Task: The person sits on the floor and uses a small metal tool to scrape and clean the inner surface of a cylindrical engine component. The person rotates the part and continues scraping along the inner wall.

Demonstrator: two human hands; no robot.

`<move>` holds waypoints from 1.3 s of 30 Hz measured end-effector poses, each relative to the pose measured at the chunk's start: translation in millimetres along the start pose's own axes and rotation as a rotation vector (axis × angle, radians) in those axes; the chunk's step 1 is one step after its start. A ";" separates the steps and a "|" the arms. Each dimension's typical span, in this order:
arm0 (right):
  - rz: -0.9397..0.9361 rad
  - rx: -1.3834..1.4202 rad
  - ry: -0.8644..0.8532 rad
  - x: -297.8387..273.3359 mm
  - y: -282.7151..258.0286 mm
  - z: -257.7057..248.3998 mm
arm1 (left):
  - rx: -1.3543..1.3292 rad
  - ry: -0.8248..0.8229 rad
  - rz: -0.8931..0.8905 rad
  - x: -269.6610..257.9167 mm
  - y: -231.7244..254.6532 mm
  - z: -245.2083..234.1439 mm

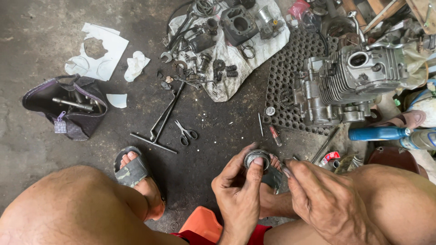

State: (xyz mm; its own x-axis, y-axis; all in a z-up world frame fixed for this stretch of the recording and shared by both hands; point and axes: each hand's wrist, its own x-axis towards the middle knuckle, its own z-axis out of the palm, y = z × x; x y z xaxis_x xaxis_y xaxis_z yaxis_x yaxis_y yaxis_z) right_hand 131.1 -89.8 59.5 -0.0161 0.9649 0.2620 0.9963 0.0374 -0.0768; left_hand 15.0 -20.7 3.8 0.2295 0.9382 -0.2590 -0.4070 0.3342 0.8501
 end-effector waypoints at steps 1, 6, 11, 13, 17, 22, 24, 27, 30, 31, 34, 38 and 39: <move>-0.004 0.003 -0.001 0.5 0.0 1.1 | 0.000 0.005 0.001 0.3 0.7 -0.2; -0.005 -0.015 -0.010 4.1 -3.0 0.9 | 0.043 -0.027 0.086 0.3 -0.3 -0.7; 0.013 -0.007 -0.036 5.2 -3.0 0.6 | 0.099 -0.054 0.124 0.6 5.4 0.0; 0.013 -0.017 -0.033 3.9 -2.3 0.5 | 0.156 -0.075 0.142 1.3 7.4 -0.8; -0.016 -0.022 -0.066 3.1 0.9 -0.5 | 0.174 -0.159 0.191 6.5 13.4 -4.5; -0.046 -0.031 -0.134 4.0 2.6 -3.6 | 0.235 -0.258 0.190 13.2 23.5 -10.5; 0.101 0.171 -0.121 0.0 4.6 -0.6 | 0.279 -0.349 0.212 16.0 27.1 -12.7; 0.009 0.138 -0.123 -0.3 6.7 -2.1 | 0.377 -0.348 0.273 15.1 30.3 -13.2; -0.076 -0.120 -0.205 2.3 1.7 -5.7 | 0.425 -0.374 0.257 16.5 29.6 -16.8; -0.076 -0.118 -0.206 3.4 0.5 -4.4 | 0.426 -0.373 0.255 16.0 28.7 -17.4; 0.260 0.238 -0.194 3.9 -0.8 -1.2 | 0.392 -0.378 0.305 15.0 25.8 -16.7; 0.059 0.000 -0.175 2.1 2.3 -5.0 | 0.400 -0.358 0.304 15.7 24.9 -15.9; -0.130 -0.230 -0.200 2.8 3.1 -8.0 | 0.375 -0.364 0.256 15.8 25.7 -16.8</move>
State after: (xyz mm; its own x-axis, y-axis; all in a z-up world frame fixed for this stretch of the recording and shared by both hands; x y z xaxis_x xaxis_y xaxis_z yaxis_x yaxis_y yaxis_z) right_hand 134.9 -89.1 67.7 -0.1377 0.9887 0.0599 0.9774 0.1258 0.1699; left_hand -6.7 4.3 13.9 0.4816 0.8713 0.0945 -0.1636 -0.0165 0.9864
